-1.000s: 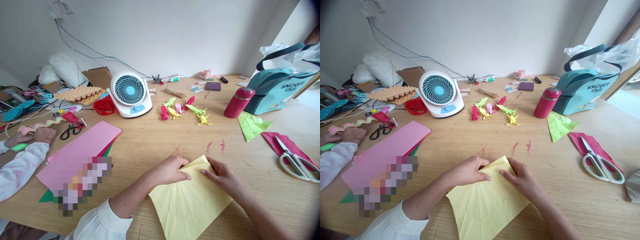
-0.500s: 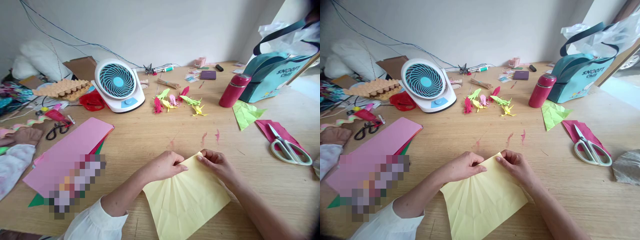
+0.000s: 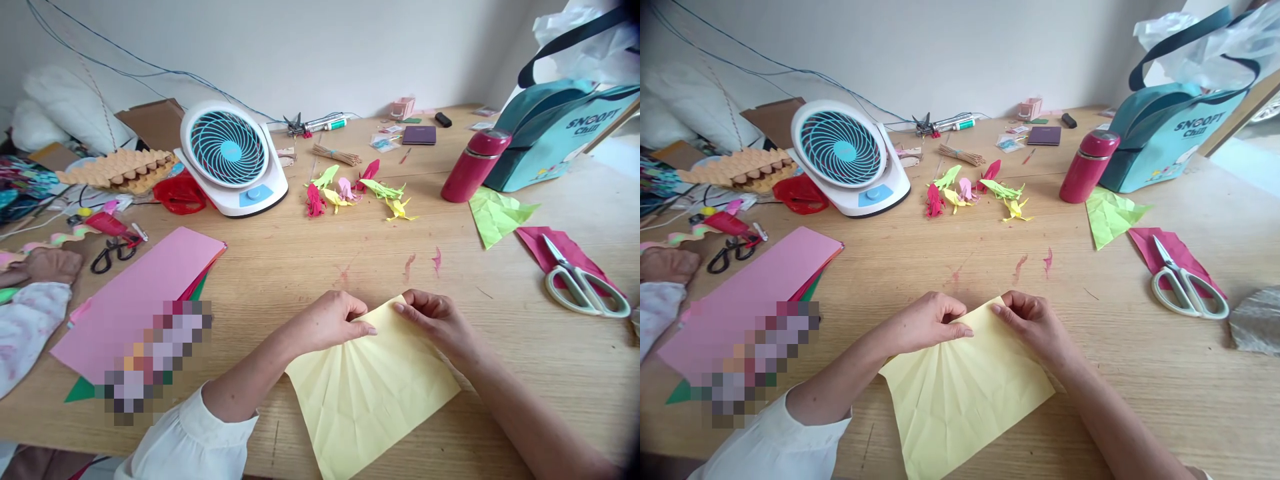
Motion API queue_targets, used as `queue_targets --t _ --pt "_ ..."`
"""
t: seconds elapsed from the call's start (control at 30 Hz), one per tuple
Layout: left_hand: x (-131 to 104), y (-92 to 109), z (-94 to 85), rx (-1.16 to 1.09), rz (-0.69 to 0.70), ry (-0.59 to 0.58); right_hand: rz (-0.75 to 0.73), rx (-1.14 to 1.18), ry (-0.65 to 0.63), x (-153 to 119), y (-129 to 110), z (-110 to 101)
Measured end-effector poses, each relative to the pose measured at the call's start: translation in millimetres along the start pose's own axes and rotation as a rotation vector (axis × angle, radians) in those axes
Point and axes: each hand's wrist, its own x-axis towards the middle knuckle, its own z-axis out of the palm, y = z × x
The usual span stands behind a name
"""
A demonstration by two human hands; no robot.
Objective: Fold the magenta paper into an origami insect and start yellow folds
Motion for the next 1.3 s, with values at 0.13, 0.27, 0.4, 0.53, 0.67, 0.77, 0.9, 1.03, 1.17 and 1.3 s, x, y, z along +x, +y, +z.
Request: queue_targets --t 0.13,0.27,0.4,0.53,0.67,0.77,0.9,1.03,1.17,1.3 --pt "-0.4 0.8 -0.5 0.02 -0.003 0.018 -0.001 0.02 -0.01 -1.1 -0.9 0.6" --pt "-0.5 0.0 -0.8 0.016 -0.008 0.017 -0.007 0.036 -0.014 0.2 0.2 0.1" --pt "-1.4 0.1 -1.5 0.013 -0.006 0.013 -0.007 0.053 -0.025 0.8 1.6 -0.7" --pt "-3.0 2.9 -2.5 0.028 -0.01 0.011 -0.005 0.057 -0.008 -0.7 0.3 0.5" --pt "-2.7 5.1 -1.7 0.006 0.039 0.039 0.005 0.06 0.016 -2.5 -1.8 1.9" --pt "-1.7 5.7 -0.4 -0.028 0.079 0.07 0.012 0.055 0.023 -3.0 -3.0 3.1" --pt "-1.5 6.4 0.3 -0.057 0.073 0.076 0.013 0.071 0.017 -3.2 -3.9 5.4" --pt "-1.8 6.3 0.4 -0.076 0.069 0.077 0.018 0.067 0.017 -3.3 -4.2 6.4" --pt "-1.6 5.0 0.6 -0.08 0.077 0.073 0.03 0.053 0.01 -3.0 -4.2 6.1" --pt "-2.3 4.3 1.0 -0.085 0.077 0.071 0.022 0.026 0.018 -2.5 -4.8 6.0"
